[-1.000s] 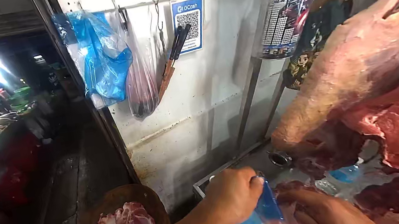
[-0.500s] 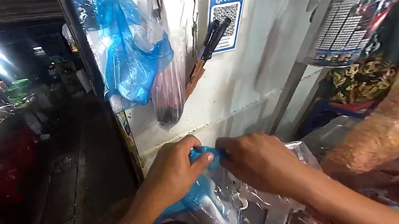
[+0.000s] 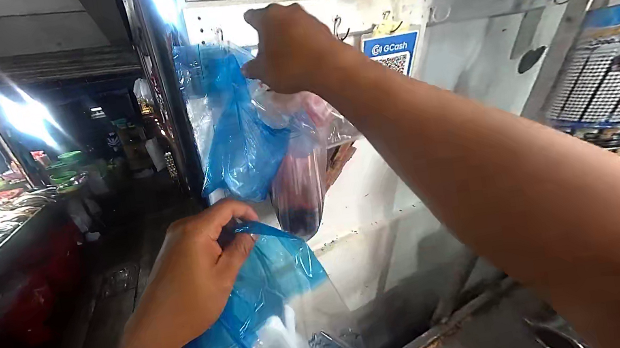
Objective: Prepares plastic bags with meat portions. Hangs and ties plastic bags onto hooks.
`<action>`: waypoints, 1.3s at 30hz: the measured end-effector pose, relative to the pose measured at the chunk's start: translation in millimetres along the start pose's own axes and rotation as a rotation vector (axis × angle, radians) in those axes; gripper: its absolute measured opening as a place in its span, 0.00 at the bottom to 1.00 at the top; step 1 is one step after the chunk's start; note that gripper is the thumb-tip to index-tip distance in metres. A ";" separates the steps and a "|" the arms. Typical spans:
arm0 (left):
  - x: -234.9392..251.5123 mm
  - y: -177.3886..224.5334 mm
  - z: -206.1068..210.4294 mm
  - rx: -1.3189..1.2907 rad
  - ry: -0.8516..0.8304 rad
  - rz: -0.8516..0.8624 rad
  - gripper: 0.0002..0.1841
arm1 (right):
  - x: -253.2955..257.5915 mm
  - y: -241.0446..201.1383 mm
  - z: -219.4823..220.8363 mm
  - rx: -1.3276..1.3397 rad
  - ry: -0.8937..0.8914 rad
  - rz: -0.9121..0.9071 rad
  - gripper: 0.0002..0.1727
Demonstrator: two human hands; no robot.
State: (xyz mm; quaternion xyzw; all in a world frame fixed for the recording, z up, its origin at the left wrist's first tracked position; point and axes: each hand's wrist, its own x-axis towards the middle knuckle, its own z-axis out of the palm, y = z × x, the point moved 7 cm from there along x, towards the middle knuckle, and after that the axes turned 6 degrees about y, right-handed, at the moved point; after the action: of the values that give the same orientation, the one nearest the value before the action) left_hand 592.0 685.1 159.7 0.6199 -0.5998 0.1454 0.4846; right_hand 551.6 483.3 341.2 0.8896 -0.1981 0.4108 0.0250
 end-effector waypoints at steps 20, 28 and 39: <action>107.8 -10.3 -64.6 0.252 0.227 -0.013 0.08 | 83.8 11.4 10.4 -0.129 -0.019 0.039 0.10; 198.3 -14.4 -44.8 0.300 0.152 0.037 0.12 | 64.7 37.5 -44.2 -0.180 -0.044 0.033 0.34; 326.7 -30.4 5.8 0.495 0.092 0.050 0.19 | -119.7 138.4 -112.6 -0.394 -0.190 0.125 0.25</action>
State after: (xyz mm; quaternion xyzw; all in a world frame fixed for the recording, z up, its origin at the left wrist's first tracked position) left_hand 694.3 477.9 392.7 0.6974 -0.5385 0.3279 0.3408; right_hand 349.0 419.1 310.6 0.8882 -0.3307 0.2792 0.1541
